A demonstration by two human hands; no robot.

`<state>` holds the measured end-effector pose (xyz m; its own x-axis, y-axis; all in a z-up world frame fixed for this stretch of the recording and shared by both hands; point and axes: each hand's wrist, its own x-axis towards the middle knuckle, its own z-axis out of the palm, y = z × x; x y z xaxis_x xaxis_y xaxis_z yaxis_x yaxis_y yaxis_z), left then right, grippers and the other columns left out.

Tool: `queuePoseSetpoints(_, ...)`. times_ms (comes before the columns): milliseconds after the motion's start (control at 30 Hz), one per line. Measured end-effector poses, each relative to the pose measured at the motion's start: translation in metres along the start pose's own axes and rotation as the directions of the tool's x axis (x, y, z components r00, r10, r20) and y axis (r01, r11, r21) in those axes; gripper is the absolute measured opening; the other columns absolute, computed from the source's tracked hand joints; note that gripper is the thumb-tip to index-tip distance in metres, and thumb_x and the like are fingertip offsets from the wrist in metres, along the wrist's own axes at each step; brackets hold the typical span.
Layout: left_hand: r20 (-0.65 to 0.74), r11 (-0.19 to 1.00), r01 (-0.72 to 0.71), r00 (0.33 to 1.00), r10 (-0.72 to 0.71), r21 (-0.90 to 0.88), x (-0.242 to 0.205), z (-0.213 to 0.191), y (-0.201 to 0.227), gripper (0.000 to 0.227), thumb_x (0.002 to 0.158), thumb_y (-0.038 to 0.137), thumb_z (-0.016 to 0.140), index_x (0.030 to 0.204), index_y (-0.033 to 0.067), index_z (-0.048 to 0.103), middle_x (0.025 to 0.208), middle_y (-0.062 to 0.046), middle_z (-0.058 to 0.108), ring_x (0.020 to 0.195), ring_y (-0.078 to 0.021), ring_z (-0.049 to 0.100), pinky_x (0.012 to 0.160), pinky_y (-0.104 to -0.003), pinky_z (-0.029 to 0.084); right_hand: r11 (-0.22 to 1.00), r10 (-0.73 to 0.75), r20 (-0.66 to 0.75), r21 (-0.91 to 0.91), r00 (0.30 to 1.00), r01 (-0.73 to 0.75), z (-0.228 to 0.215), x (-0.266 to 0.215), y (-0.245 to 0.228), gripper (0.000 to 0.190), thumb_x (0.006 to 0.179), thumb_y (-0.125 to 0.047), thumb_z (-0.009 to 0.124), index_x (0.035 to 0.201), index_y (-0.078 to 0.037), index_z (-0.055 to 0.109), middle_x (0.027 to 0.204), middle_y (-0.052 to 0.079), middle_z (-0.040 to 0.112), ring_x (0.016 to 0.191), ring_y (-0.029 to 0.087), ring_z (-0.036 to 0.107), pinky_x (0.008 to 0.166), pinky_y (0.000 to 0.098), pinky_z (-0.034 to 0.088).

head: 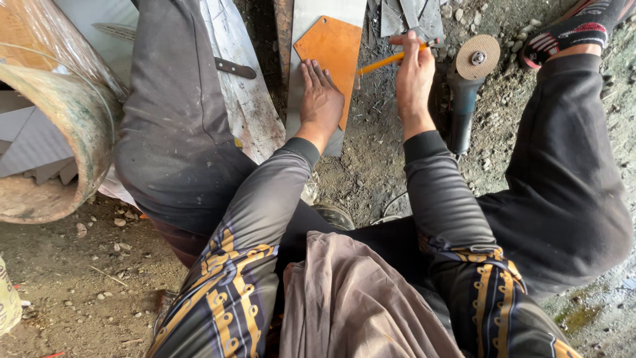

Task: The person uses a pencil to trace the outline of an orange template onto a metal sheet. They repeatedly reposition the template and mark multiple sections of the metal sheet.

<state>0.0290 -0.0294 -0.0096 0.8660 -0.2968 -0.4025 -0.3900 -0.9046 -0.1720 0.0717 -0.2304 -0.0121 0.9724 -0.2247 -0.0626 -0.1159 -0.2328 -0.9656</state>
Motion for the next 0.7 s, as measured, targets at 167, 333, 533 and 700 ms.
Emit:
queuePoseSetpoints(167, 0.093, 0.997, 0.03, 0.995, -0.036, 0.07, 0.002, -0.003, 0.002, 0.061, 0.093, 0.014, 0.046, 0.149, -0.0107, 0.042, 0.153, -0.041, 0.034, 0.144, -0.0583, 0.03, 0.12, -0.063, 0.014, 0.988, 0.138, 0.236, 0.037, 0.962, -0.151, 0.019, 0.028, -0.046, 0.041, 0.112, -0.035, 0.051, 0.102, -0.003, 0.076, 0.077, 0.007, 0.072, 0.059, 0.01, 0.067, 0.052, 0.0235, 0.053)
queuePoseSetpoints(333, -0.007, 0.991, 0.063, 0.998, -0.063, 0.119, 0.006, 0.001, 0.005, 0.056, 0.096, 0.012, 0.044, 0.148, -0.0094, 0.045, 0.153, -0.039, 0.038, 0.144, -0.0563, 0.033, 0.121, -0.062, 0.019, 0.997, 0.006, 0.457, 0.063, 0.889, -0.039, 0.065, 0.059, -0.071, 0.021, 0.106, -0.018, 0.065, 0.105, 0.003, 0.068, 0.084, 0.008, 0.074, 0.067, 0.012, 0.073, 0.054, 0.0234, 0.054)
queuePoseSetpoints(533, -0.019, 0.999, 0.051, 0.999, -0.051, -0.014, 0.005, 0.007, 0.008, 0.054, 0.098, 0.013, 0.042, 0.142, -0.0157, 0.049, 0.15, -0.042, 0.04, 0.143, -0.0585, 0.034, 0.12, -0.063, 0.022, 1.0, 0.007, 0.622, 0.016, 0.783, -0.022, 0.107, 0.085, -0.077, 0.018, 0.105, -0.013, 0.067, 0.1, 0.005, 0.066, 0.084, 0.01, 0.074, 0.07, 0.013, 0.075, 0.057, 0.025, 0.058)
queuePoseSetpoints(700, 0.018, 0.999, 0.03, 0.999, -0.029, -0.034, 0.004, -0.006, 0.003, 0.056, 0.096, 0.015, 0.042, 0.143, -0.0152, 0.047, 0.15, -0.042, 0.039, 0.142, -0.0592, 0.033, 0.12, -0.062, 0.021, 0.989, 0.072, 0.668, -0.143, 0.74, 0.033, 0.124, 0.091, -0.084, 0.017, 0.1, -0.013, 0.067, 0.094, 0.002, 0.069, 0.08, 0.009, 0.074, 0.067, 0.013, 0.075, 0.056, 0.0249, 0.059)
